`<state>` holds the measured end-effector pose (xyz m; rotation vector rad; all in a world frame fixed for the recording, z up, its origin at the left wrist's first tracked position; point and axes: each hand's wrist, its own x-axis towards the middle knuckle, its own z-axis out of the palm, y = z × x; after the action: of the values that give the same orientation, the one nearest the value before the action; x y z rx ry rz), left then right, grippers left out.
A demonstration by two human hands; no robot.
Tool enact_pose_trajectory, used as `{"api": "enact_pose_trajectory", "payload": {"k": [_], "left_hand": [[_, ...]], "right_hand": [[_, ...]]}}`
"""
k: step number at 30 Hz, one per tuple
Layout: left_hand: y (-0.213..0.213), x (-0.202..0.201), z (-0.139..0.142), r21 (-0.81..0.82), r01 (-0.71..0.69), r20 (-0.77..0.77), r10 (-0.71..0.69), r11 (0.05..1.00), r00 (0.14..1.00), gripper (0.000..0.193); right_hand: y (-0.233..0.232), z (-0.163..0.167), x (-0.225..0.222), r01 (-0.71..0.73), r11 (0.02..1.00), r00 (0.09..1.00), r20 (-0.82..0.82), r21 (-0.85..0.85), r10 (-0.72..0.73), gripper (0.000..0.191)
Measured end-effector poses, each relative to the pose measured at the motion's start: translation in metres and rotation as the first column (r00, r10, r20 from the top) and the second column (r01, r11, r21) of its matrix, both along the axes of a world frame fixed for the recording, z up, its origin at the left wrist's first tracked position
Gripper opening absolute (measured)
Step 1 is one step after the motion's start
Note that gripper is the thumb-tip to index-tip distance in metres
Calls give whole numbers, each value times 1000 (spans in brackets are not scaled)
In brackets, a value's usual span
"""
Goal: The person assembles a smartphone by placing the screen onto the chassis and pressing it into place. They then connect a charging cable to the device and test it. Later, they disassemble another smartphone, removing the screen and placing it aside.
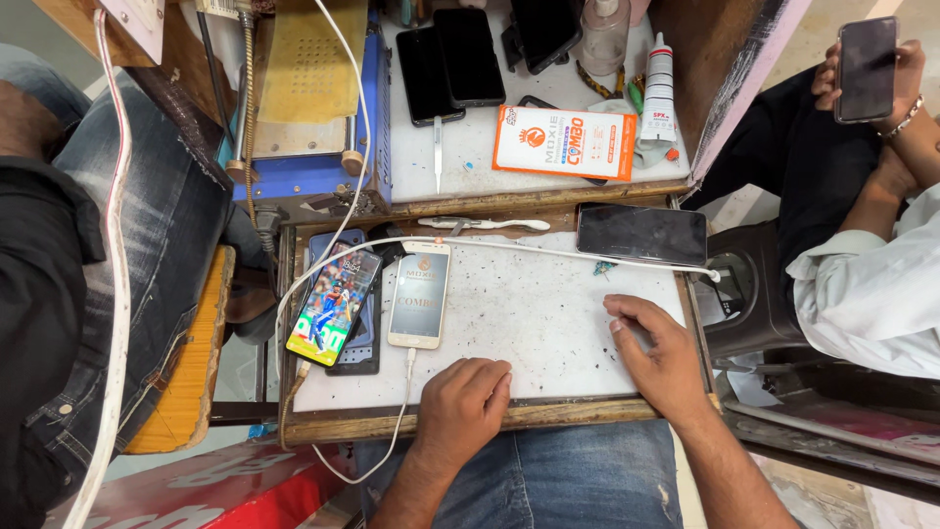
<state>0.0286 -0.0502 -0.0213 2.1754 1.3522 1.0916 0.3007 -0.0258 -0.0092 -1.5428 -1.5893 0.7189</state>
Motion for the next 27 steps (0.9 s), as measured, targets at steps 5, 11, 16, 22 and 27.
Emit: {"api": "enact_pose_trajectory", "payload": {"k": [5,11,16,22,27], "left_hand": [[1,-1,-3,-38,-9,4,9,999,1000,12],[2,-1,-1,-82,-38,-14,37,996,999,13],[3,-2,-1,-141,-37,-14,36,989,999,12],[2,-3,-3,-154,-35,0,36,987,999,11],[2,-3,-5,-158,-36,-11,34,987,999,11]], "right_hand": [[-8,12,9,-18,997,986,169,79,4,26],[-22,27,21,64,998,964,257,22,-68,28],[-23,28,19,-59,998,924,380,36,41,31],[-20,21,16,-54,998,806,591,27,28,30],[-15,17,16,-52,997,780,626,63,1,20]]}}
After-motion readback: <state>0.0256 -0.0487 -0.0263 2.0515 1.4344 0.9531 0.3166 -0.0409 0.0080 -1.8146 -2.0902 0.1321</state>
